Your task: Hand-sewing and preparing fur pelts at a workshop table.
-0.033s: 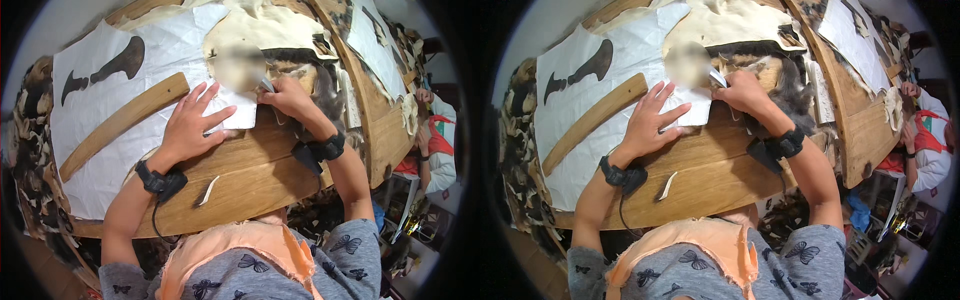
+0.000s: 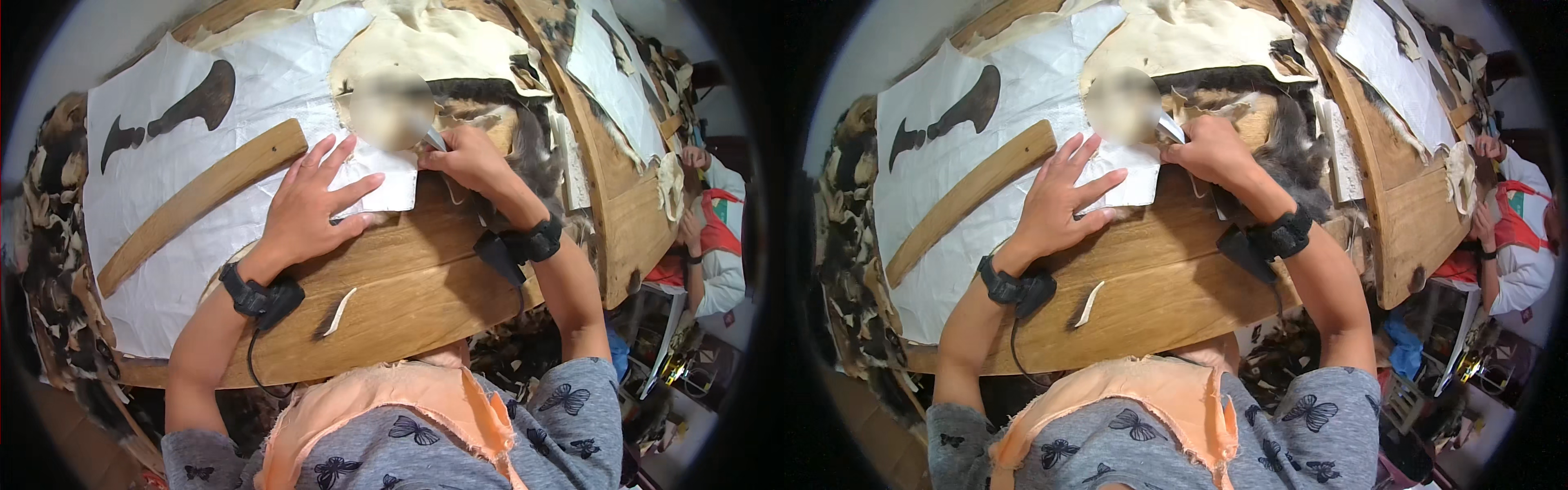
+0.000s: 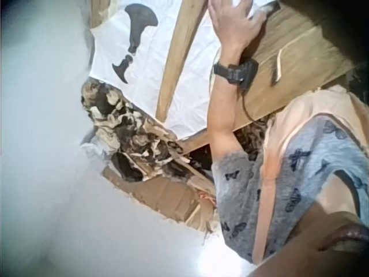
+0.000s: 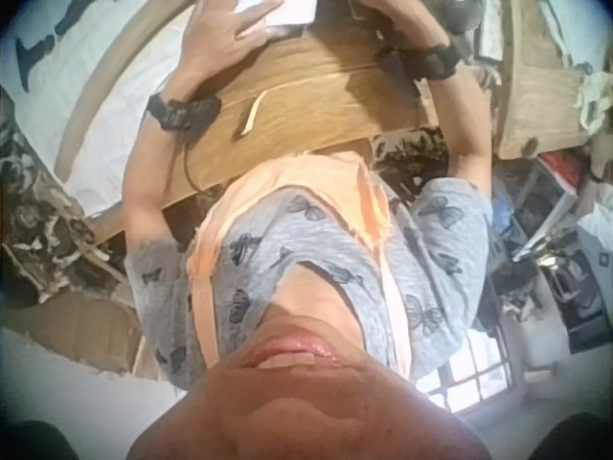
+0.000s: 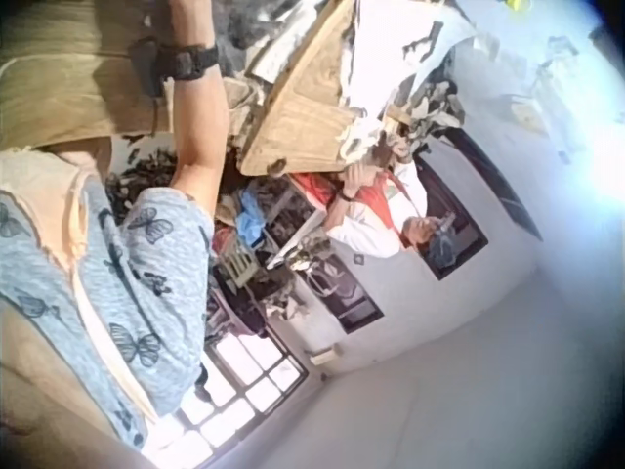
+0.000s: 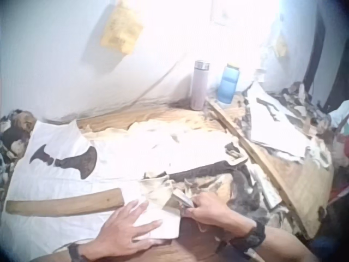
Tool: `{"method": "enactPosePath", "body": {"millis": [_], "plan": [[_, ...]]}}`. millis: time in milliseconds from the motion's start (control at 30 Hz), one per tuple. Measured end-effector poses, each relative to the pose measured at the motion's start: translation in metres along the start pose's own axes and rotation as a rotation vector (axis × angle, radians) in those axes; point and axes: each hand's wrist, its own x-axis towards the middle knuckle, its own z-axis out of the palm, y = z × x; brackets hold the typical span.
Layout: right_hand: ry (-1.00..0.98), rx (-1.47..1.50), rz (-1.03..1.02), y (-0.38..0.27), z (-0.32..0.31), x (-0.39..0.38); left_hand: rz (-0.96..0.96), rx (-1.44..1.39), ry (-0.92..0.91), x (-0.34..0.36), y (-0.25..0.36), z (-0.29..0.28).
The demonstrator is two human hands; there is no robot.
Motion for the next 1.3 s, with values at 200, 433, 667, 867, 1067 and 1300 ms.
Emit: {"method": "enactPosePath", "body": {"millis": [200,433,667,867,1067,1300], "plan": [[0.036,-0.011,-0.08,0.012,-0.012,-0.001,-0.057,-0.028,-0.032,0.005,0.015,-0.008],[0.408,0.256,-0.457,0.015,-0.065,-0.022,-0.236,0.201,-0.143,0.022,0.076,0.007],[0.476,0.086,-0.651,0.008,-0.048,-0.035,-0.205,0.205,-0.044,0.025,0.08,0.008],[0.685,-0.117,-1.235,-0.013,-0.034,-0.05,-0.023,-0.185,0.175,0.022,0.092,-0.021],[0.452,0.042,-1.256,-0.037,0.002,-0.092,-0.048,-0.652,0.117,0.008,0.099,-0.021],[0.319,0.245,-0.77,-0.014,0.011,-0.069,-0.141,-0.922,0.011,0.02,0.049,-0.026]]}}
